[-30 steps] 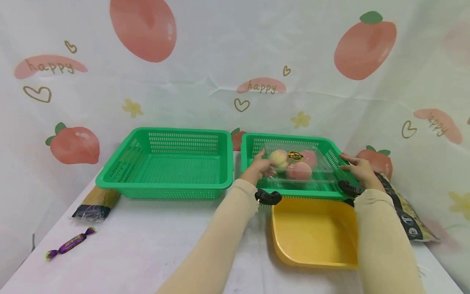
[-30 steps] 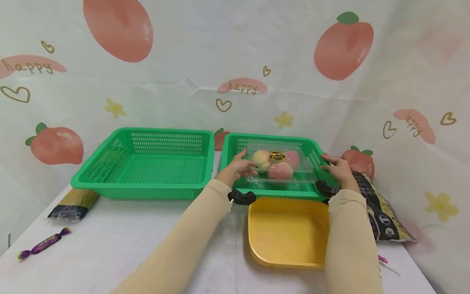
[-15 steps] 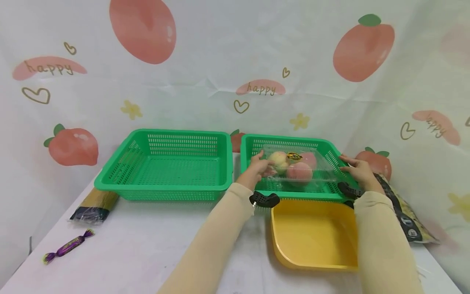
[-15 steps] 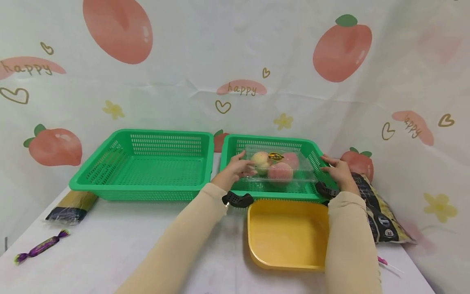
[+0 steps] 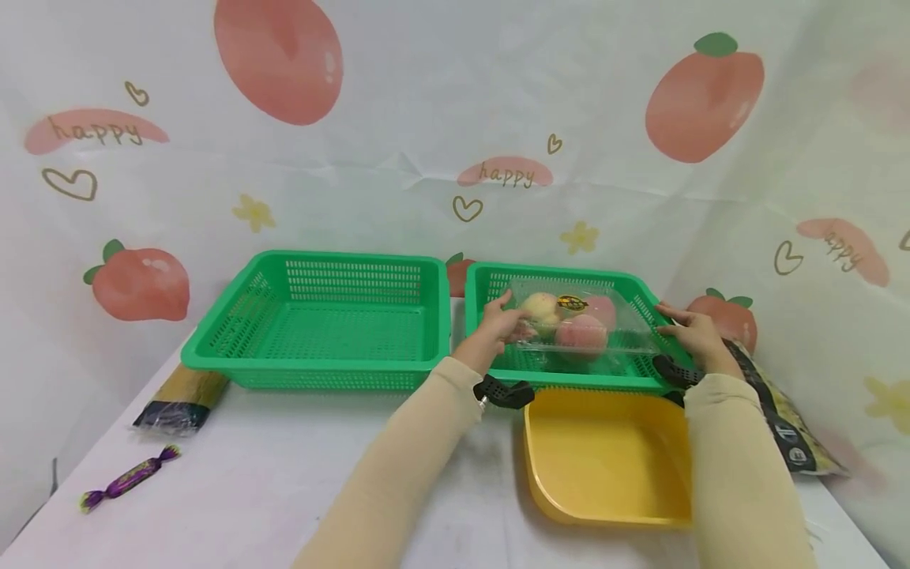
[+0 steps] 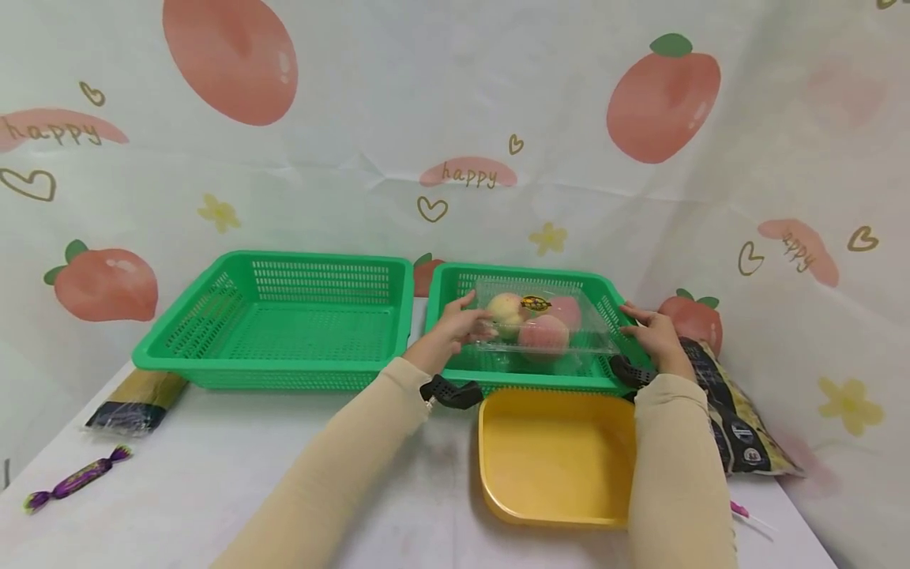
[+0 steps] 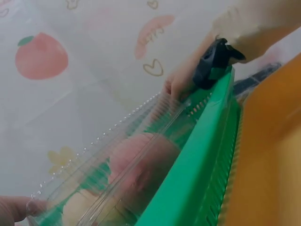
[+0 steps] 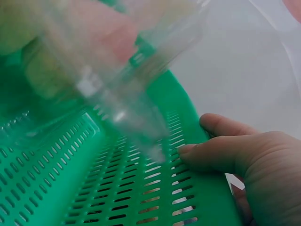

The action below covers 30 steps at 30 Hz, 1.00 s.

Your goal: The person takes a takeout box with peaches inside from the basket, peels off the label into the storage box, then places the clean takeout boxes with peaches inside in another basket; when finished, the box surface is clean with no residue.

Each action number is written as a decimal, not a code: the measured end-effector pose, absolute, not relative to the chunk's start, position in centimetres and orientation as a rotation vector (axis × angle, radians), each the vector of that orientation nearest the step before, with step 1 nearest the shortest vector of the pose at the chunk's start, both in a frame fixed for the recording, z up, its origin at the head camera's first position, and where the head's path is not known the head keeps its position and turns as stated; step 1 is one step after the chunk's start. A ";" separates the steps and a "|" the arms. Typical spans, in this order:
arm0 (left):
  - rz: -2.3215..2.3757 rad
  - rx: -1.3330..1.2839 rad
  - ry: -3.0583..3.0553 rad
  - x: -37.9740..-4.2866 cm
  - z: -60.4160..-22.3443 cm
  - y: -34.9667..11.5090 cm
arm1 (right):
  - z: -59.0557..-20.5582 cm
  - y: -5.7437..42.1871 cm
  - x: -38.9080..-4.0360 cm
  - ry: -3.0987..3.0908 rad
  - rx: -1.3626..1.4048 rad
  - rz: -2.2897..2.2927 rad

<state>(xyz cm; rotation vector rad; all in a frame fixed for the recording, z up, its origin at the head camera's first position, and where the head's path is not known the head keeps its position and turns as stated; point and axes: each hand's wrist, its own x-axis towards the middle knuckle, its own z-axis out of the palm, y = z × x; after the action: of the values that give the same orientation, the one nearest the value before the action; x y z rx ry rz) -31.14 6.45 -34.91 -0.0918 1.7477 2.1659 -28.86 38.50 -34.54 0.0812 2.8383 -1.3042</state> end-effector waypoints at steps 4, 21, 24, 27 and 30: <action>2.187 -0.073 1.725 -30.7 -34.6 5.7 | -34.7 38.4 -29.0 2.852 0.059 -1.290; 2.419 0.008 1.552 -27.1 -29.7 1.1 | -34.4 38.9 -29.2 2.851 0.156 -1.257; 2.448 0.040 1.537 -26.1 -29.5 -0.4 | -34.4 38.9 -29.3 2.843 0.121 -1.289; 2.471 0.067 1.524 -24.9 -29.4 -1.8 | -34.4 38.9 -29.3 2.824 0.092 -1.322; 2.462 0.139 1.556 -23.4 -29.3 -3.3 | -34.5 38.9 -29.3 2.824 0.089 -1.310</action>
<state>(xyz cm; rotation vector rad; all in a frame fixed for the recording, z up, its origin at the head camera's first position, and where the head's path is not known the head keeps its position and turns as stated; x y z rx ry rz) -23.38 -3.31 -29.27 0.1389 1.5557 2.4618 -29.25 38.95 -34.51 0.0888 2.8236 -1.3099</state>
